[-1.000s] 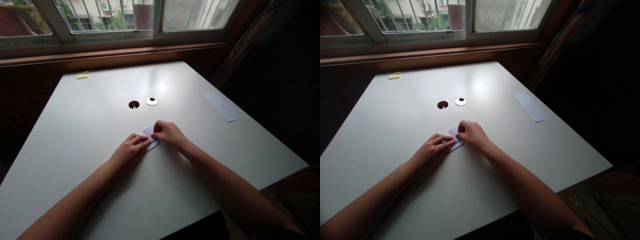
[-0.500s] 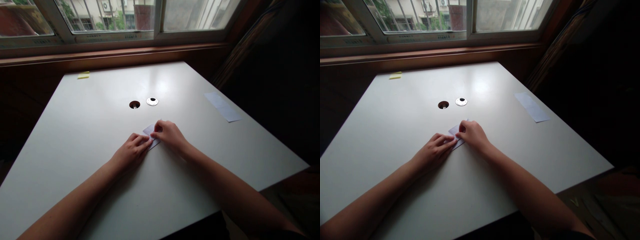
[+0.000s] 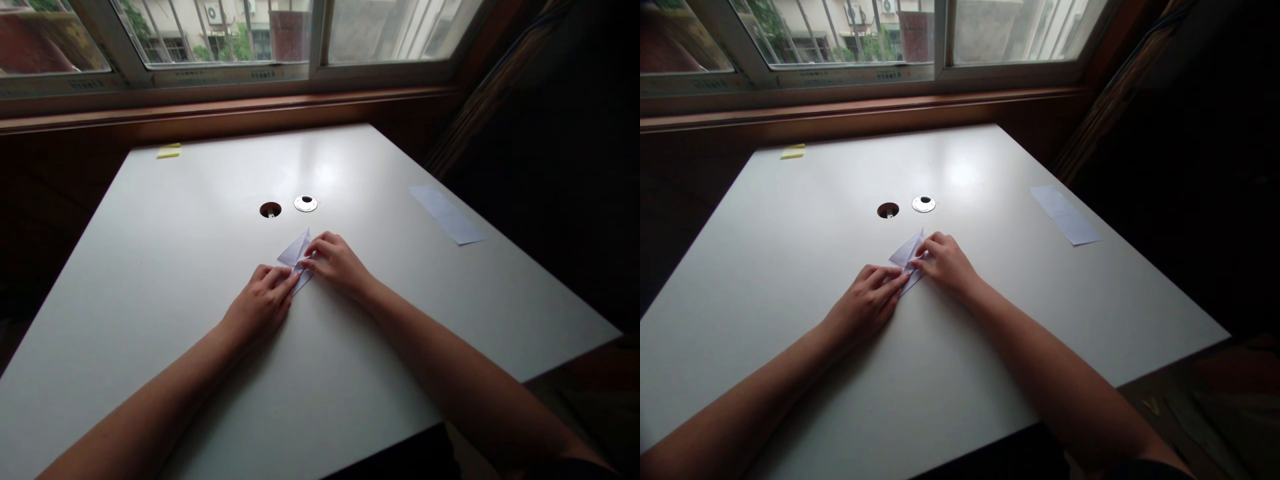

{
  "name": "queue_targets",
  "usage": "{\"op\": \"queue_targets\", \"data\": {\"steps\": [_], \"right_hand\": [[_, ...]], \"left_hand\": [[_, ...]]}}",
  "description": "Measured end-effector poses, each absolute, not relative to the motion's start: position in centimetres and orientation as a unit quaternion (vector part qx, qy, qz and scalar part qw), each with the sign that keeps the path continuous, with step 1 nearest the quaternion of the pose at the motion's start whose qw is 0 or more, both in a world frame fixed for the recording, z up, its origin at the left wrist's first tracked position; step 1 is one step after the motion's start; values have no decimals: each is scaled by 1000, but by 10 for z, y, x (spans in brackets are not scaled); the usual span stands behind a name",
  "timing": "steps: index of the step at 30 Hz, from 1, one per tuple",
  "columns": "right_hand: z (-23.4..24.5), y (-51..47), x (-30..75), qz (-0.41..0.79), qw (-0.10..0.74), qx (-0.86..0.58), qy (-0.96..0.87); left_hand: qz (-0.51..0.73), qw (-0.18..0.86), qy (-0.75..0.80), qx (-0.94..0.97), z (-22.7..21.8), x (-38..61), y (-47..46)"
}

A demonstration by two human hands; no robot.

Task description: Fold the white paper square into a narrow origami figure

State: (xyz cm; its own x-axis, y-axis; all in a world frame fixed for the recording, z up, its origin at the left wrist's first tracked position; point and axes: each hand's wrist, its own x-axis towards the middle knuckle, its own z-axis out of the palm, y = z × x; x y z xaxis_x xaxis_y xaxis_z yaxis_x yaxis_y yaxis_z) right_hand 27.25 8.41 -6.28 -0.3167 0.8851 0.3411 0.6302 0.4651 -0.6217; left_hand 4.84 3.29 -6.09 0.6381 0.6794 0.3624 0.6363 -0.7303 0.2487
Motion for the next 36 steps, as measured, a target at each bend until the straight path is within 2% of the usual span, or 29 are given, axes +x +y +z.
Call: {"op": "queue_targets", "data": {"steps": [24,29,36], "right_hand": [[-68,87,259,154,291,-564,-758],[-67,88,259,139,313,-559,-755],[-64,90,265,175,341,-537,-752]], "left_hand": [[224,50,359,905,-60,50,34],[219,54,367,902,-58,51,32],[214,46,382,898,-59,50,30]]}}
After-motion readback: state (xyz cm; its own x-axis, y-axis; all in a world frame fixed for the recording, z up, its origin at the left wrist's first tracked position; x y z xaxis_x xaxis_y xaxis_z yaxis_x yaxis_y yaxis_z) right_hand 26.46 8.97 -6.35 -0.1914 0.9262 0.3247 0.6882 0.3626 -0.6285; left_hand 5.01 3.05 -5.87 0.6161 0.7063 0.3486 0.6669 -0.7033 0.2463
